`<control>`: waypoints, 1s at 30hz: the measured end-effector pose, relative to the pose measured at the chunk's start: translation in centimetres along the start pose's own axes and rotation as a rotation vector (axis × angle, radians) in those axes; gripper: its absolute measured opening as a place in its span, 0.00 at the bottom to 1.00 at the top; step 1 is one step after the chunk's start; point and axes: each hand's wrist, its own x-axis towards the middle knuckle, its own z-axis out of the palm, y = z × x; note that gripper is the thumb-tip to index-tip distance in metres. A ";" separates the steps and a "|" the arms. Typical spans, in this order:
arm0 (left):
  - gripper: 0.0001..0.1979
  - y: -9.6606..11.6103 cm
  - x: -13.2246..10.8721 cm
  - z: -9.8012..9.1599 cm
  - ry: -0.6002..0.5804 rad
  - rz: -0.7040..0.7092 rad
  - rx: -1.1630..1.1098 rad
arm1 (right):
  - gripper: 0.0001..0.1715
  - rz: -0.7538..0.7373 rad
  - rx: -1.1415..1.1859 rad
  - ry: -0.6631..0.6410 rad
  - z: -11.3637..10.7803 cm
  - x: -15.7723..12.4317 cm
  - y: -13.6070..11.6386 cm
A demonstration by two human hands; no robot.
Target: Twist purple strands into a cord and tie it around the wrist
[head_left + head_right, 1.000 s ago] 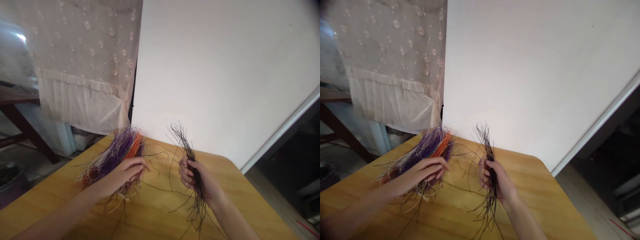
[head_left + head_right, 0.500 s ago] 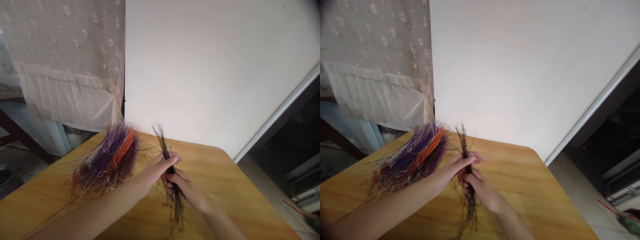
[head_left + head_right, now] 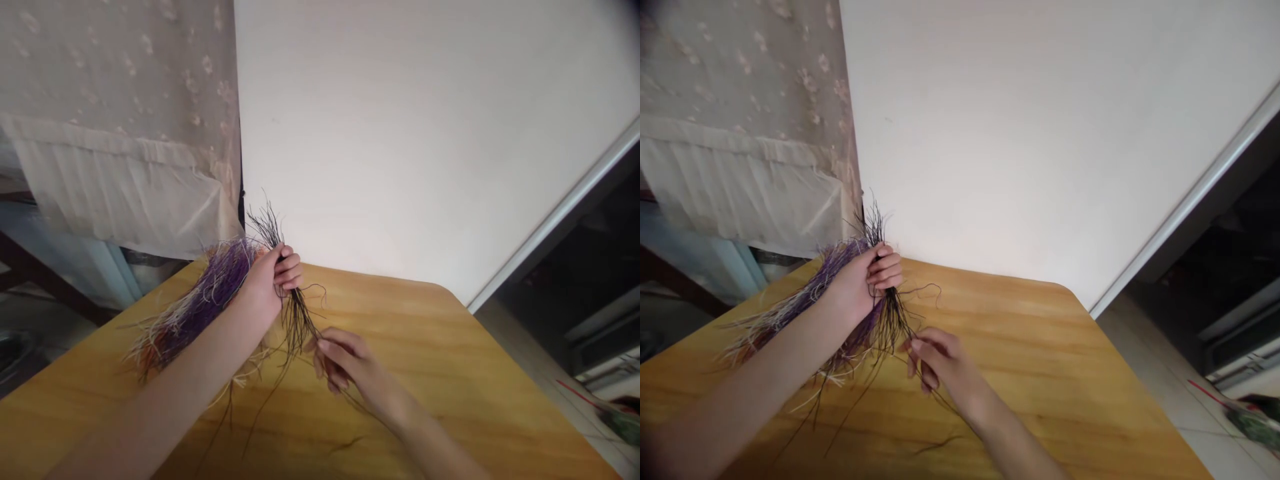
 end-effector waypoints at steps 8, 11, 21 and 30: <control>0.23 4.2 -1.0 0.0 0.012 0.096 -0.022 | 0.26 0.022 -0.196 -0.062 0.0 -1.0 -0.5; 0.23 5.3 -1.0 -0.1 0.039 0.158 -0.012 | 0.26 0.023 -0.301 -0.071 -0.3 -1.0 -0.8; 0.22 6.9 -1.1 -0.3 0.040 0.266 0.021 | 0.23 0.016 -0.547 -0.047 -3.1 -1.2 -1.9; 0.23 5.4 -1.5 0.4 0.000 0.273 0.008 | 0.21 -0.050 -0.596 0.116 -3.2 -0.6 -1.7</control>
